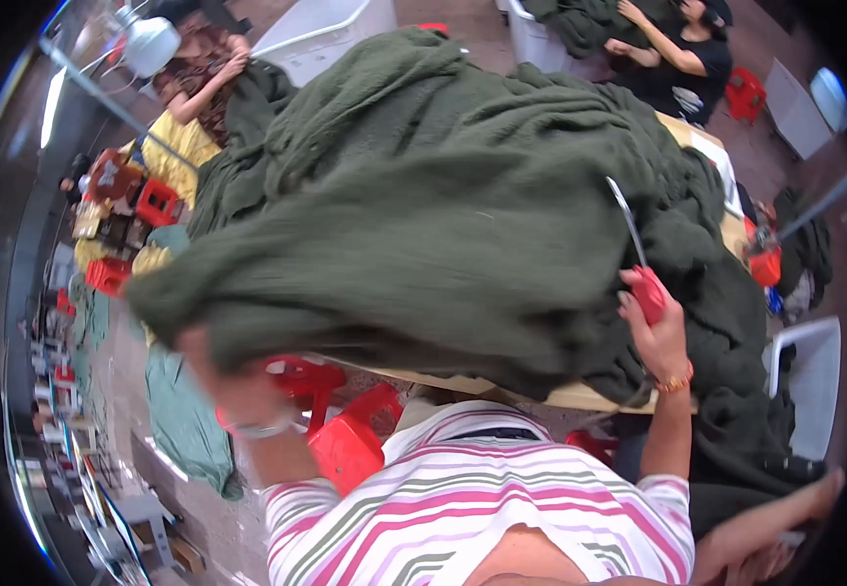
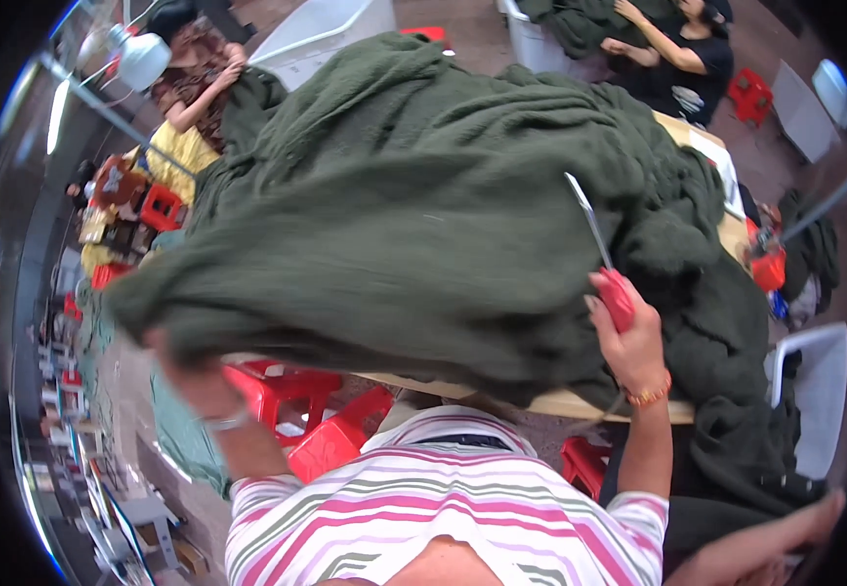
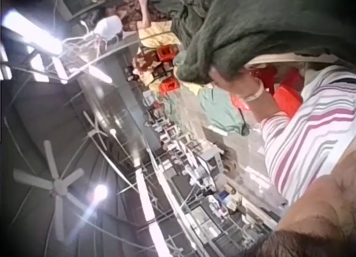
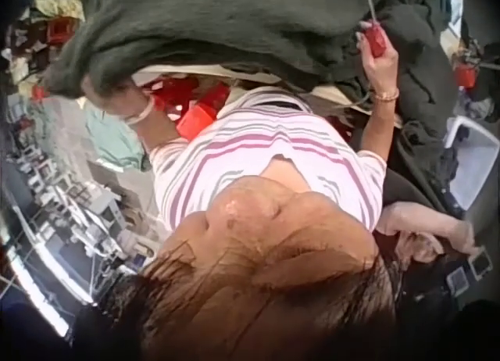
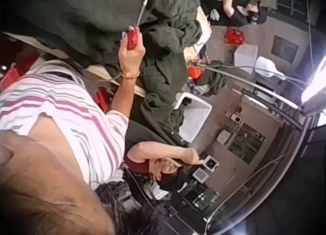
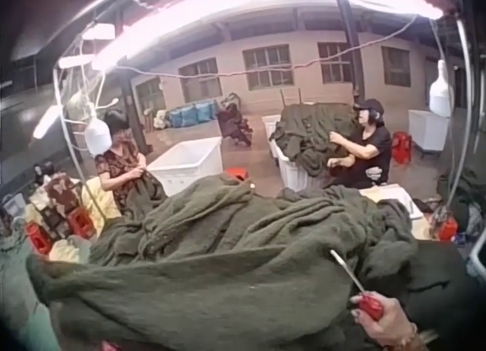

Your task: Trimming loose threads from green knitted sweaters using small scissors in a factory setting.

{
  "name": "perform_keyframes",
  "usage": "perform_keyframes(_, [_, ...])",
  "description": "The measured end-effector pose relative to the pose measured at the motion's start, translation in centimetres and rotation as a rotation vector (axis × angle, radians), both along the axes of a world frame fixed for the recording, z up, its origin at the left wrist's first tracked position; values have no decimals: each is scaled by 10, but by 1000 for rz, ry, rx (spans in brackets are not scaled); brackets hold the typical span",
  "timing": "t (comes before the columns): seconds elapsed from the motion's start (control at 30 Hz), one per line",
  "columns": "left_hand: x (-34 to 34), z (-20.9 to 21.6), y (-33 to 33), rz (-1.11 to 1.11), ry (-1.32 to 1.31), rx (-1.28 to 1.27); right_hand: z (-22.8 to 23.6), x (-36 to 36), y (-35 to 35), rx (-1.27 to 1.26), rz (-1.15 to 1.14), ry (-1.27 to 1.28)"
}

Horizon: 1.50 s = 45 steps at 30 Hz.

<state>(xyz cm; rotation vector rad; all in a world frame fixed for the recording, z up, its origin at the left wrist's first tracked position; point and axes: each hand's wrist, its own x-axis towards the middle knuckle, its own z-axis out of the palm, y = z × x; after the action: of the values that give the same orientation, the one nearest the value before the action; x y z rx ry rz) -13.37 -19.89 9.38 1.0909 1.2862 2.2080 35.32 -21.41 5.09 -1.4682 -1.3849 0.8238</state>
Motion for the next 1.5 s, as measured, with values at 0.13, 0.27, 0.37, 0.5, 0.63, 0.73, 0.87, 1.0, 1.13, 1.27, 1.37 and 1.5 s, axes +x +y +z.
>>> perform_keyframes(0.13, [-113,108,-20,807,1135,-103,-6,-21,27,70,90,-101])
perform_keyframes(0.27, [-176,170,-39,931,1254,-162,-29,-29,40,50,100,-261])
perform_keyframes(0.37, [-200,184,-43,808,1064,-94,-38,-31,40,21,69,-158])
perform_keyframes(0.5, [-219,171,-21,1038,1125,-433,-35,-42,45,27,88,-206])
perform_keyframes(0.63, [-315,148,3,835,705,-123,-19,-71,57,47,143,-243])
perform_keyframes(0.73, [-359,130,27,790,621,21,-4,-98,67,39,176,-265])
perform_keyframes(0.87, [-378,111,64,643,16,180,8,-133,85,15,174,-291])
perform_keyframes(1.0, [-442,70,101,631,-79,198,19,-175,112,-131,157,-290])
perform_keyframes(1.13, [-475,47,177,658,-146,95,17,-209,131,-169,96,-293])
perform_keyframes(1.27, [-486,58,277,558,-123,3,18,-234,141,-65,43,-339])
perform_keyframes(1.37, [-503,40,395,393,-28,132,19,-242,136,-100,23,-376])
perform_keyframes(1.5, [-365,32,471,107,-15,-282,21,-244,123,-150,-67,-382])
